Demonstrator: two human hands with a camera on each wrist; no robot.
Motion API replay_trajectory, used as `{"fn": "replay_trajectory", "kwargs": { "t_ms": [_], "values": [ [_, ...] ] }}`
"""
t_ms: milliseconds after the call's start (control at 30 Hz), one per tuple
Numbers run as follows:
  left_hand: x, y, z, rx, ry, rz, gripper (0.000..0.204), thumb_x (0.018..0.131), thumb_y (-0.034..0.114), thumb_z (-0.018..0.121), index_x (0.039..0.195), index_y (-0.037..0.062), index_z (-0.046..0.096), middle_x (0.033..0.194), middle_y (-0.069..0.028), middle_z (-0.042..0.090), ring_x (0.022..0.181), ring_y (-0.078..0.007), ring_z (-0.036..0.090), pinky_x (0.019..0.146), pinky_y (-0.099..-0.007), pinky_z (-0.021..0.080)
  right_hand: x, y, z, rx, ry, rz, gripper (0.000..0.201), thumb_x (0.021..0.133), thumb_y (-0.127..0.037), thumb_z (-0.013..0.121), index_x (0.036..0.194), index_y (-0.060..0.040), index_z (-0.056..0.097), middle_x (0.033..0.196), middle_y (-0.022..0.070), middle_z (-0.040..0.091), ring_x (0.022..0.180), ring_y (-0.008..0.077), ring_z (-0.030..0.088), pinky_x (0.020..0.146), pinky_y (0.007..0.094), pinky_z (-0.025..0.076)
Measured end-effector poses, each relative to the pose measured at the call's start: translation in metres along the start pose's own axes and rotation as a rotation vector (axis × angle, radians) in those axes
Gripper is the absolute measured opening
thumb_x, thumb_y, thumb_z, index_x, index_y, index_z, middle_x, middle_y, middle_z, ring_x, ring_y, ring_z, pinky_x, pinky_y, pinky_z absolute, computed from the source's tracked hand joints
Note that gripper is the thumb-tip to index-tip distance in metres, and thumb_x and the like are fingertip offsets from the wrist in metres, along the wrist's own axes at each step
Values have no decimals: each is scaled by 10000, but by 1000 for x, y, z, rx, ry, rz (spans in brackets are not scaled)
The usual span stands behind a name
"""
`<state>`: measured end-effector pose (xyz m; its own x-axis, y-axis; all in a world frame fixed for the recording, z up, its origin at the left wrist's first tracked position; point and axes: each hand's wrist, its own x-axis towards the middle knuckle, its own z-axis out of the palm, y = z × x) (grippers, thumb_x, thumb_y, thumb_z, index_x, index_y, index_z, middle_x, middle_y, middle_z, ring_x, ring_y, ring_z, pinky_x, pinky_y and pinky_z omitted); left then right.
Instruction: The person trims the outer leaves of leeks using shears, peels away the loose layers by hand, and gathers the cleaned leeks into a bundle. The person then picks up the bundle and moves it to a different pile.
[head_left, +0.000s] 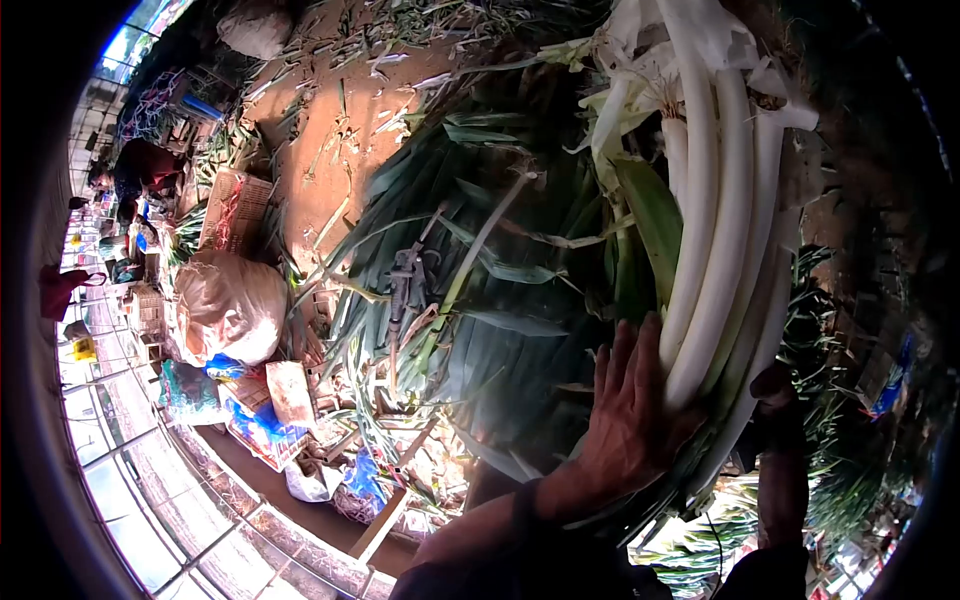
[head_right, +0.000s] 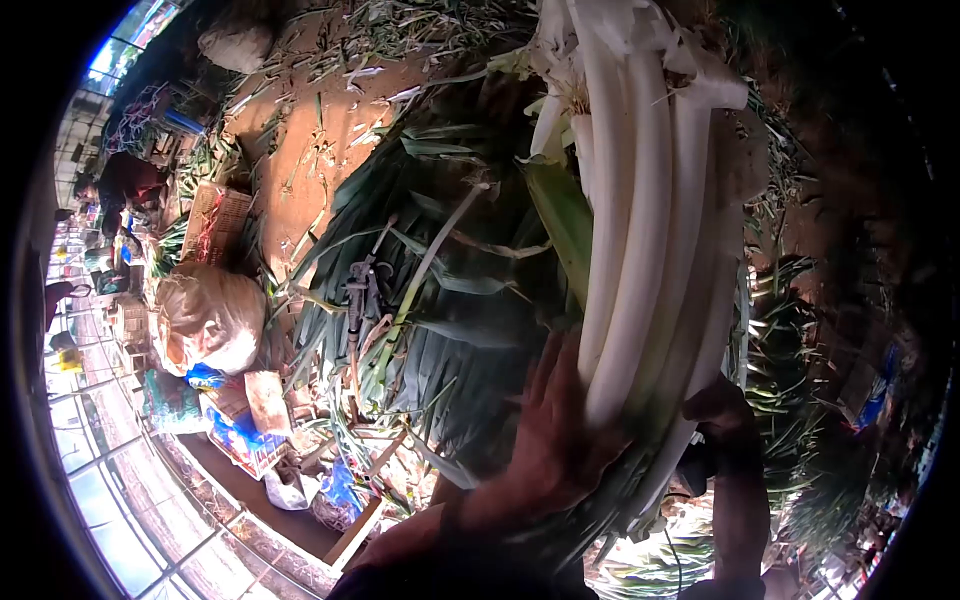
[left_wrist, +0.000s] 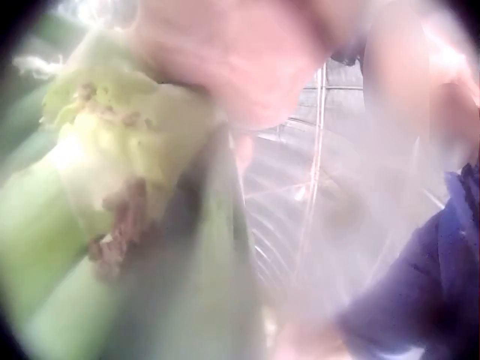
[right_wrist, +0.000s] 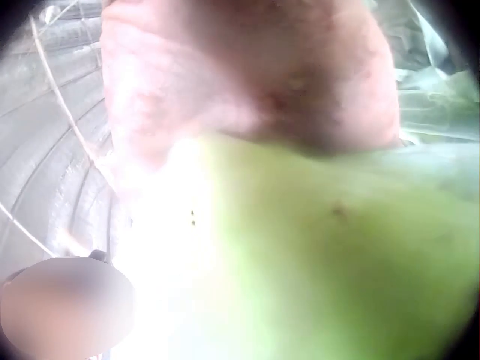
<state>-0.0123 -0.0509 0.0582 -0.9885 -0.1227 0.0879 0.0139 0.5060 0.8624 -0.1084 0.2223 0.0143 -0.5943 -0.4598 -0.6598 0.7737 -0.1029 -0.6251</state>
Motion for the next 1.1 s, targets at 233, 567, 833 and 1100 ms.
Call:
{"fn": "replay_trajectory", "kwargs": {
  "t_ms": [233,567,833,1100],
  "values": [
    [-17,71,21,-447,8,160,1002,871,292,734,1514,-123,87,1487,-417,265,1348,-561,369,1116,-544,354,-124,-35,-10,-143,188,-143,922,520,-39,821,1384,15,504,1206,97,649,1119,239,618,992,370,477],
    [-72,66,29,-785,-519,-129,838,1019,348,529,1539,-8,-23,1487,-361,318,1330,-458,453,1071,-463,415,-152,-50,73,-395,231,251,887,594,-28,820,1418,-32,493,1236,78,629,1145,202,588,1007,346,450],
    [-130,40,-25,-571,-1234,-82,691,1027,455,497,1467,12,200,1175,-299,628,1071,-420,655,902,-482,524,-217,48,60,-321,259,338,573,731,-105,812,1274,-55,632,1149,1,679,1012,128,629,871,257,459],
    [-97,77,-77,-528,-1729,87,617,978,452,574,1394,30,399,1258,-247,597,1138,-395,618,980,-450,502,-284,154,24,-152,194,176,418,712,-102,827,1113,-44,726,1207,109,662,1075,124,633,925,326,507]
  ]
}}
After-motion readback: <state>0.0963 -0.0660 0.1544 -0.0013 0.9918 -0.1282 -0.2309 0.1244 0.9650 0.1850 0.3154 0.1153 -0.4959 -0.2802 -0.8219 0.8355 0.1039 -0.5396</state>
